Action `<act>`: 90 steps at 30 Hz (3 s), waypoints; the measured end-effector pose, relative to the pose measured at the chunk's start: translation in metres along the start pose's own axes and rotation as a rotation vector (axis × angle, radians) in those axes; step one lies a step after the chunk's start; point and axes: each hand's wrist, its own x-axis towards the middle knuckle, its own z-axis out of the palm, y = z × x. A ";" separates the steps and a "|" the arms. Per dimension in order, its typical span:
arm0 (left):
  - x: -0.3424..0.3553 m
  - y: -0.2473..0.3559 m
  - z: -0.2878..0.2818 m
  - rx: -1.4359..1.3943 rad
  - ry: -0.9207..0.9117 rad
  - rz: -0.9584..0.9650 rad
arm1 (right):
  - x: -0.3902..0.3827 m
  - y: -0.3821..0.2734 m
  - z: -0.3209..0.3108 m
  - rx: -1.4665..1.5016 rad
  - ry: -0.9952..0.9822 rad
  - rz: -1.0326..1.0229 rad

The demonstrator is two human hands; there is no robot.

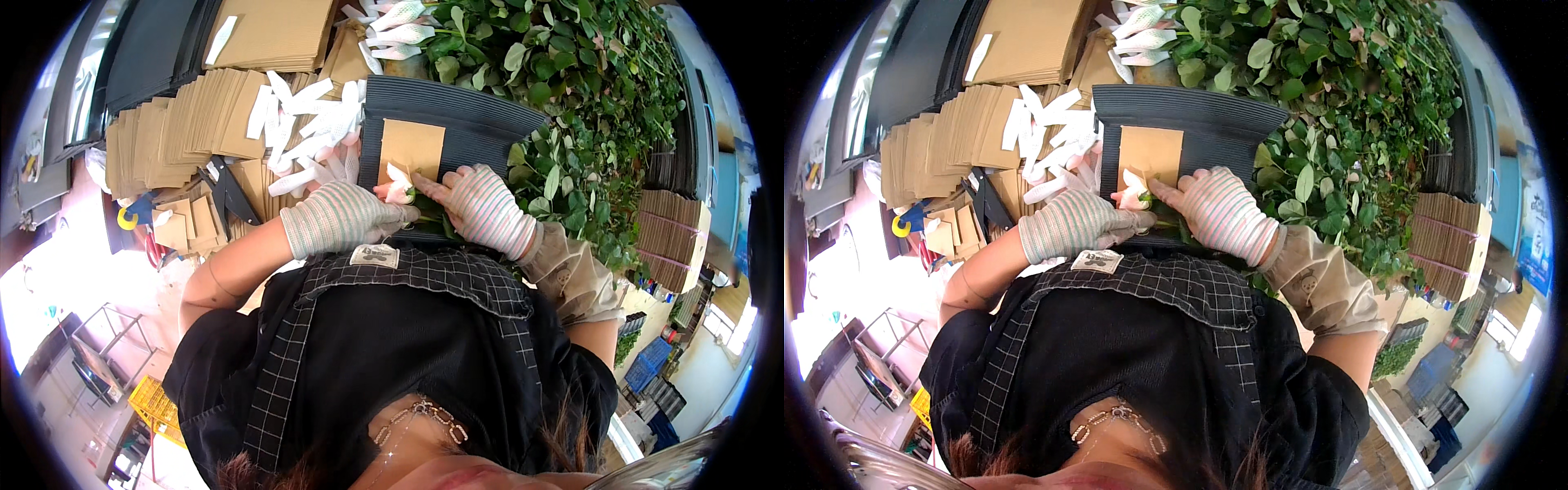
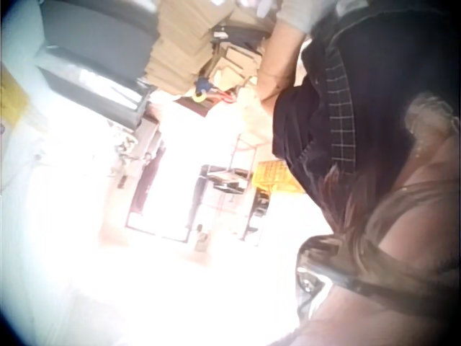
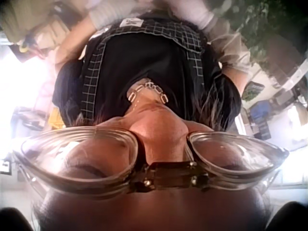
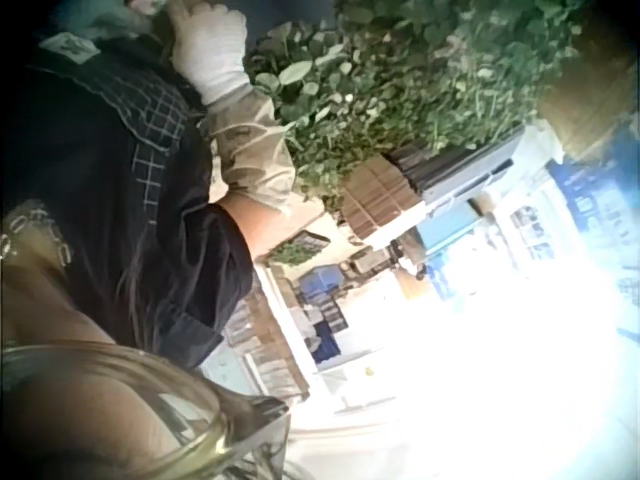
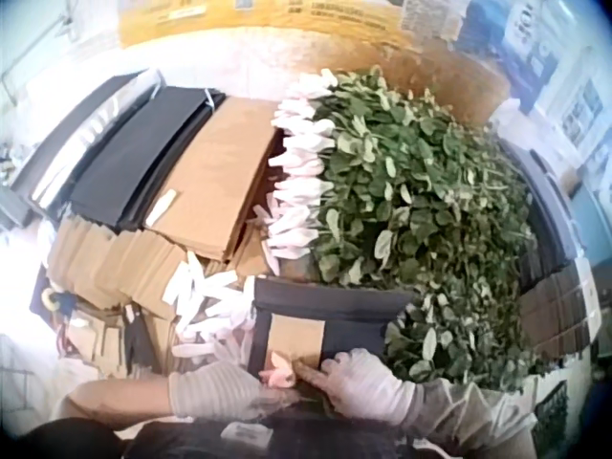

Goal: The person prepares a cardboard box, selects roses from a large pile, and carefully places them inside the box, occasionally using scissors to trim stems and a small tool to adjust the foam inserts.

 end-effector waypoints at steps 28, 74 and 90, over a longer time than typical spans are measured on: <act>0.023 -0.026 -0.002 -0.024 0.480 0.177 | 0.031 0.093 -0.128 0.409 0.608 0.113; 0.025 -0.038 -0.005 -0.005 0.385 0.181 | 0.027 0.200 -0.106 -0.318 0.739 0.560; 0.025 -0.024 -0.016 -0.037 0.398 0.187 | 0.052 0.242 -0.093 -0.513 0.957 0.411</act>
